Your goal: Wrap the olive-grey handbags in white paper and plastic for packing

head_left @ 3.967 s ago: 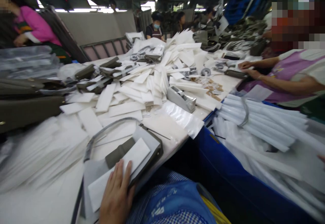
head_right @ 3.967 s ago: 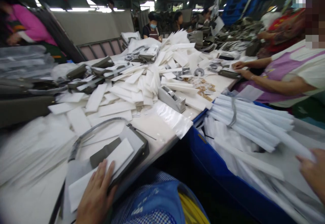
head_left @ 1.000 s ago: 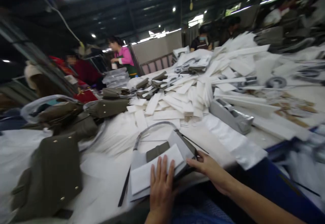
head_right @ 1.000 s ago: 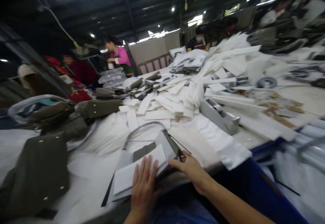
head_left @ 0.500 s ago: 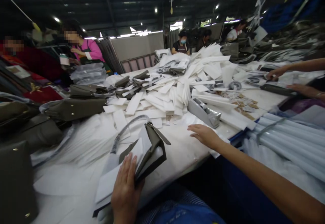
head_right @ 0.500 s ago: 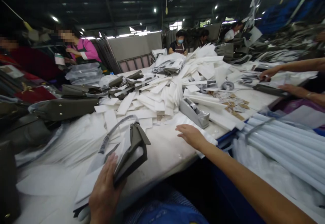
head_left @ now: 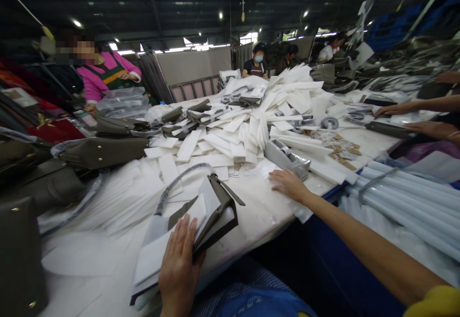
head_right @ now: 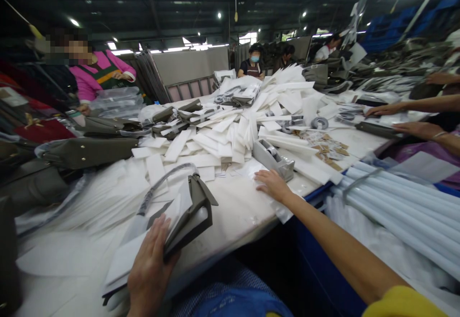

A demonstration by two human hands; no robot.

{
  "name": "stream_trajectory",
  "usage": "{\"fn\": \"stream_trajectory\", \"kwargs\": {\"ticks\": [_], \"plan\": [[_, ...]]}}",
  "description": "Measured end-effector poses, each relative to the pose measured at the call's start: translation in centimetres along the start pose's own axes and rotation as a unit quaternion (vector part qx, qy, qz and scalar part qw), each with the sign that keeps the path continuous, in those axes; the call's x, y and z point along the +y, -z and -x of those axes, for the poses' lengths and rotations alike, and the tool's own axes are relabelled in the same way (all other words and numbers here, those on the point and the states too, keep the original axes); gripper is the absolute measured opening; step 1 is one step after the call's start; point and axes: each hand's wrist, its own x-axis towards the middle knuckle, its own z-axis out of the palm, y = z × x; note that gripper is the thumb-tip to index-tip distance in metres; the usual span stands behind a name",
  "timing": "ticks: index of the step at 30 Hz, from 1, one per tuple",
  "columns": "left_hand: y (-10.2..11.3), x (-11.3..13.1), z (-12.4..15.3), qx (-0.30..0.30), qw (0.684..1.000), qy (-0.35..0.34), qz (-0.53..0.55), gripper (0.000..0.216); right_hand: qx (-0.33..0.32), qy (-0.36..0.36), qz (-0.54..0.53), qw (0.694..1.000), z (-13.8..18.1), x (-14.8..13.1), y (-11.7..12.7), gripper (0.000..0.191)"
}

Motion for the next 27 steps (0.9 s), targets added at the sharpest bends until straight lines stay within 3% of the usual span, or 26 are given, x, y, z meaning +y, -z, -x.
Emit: {"fn": "stream_trajectory", "kwargs": {"ticks": [12,15,18,23,27], "plan": [[0.3,0.3,-0.5,0.006,1.000,0.001,0.005,0.068,0.063,-0.071,-0.056,0.994,-1.0,-1.4,0.2,0.026],[0.4,0.2,-0.5,0.000,1.000,0.007,0.010,0.069,0.076,-0.078,-0.082,0.991,-0.2,-3.7,1.0,0.027],[0.5,0.1,-0.4,-0.001,1.000,0.016,0.014,0.070,0.055,-0.066,-0.122,0.989,1.9,-7.7,1.8,0.028],[0.7,0.0,-0.5,0.001,0.999,0.032,0.027,0.073,-0.080,-0.029,-0.275,0.958,5.1,-13.3,1.8,0.030],[0.8,0.2,-0.8,0.005,0.999,0.032,0.027,0.075,-0.027,-0.059,-0.145,0.987,3.9,-13.6,-1.4,0.048]]}}
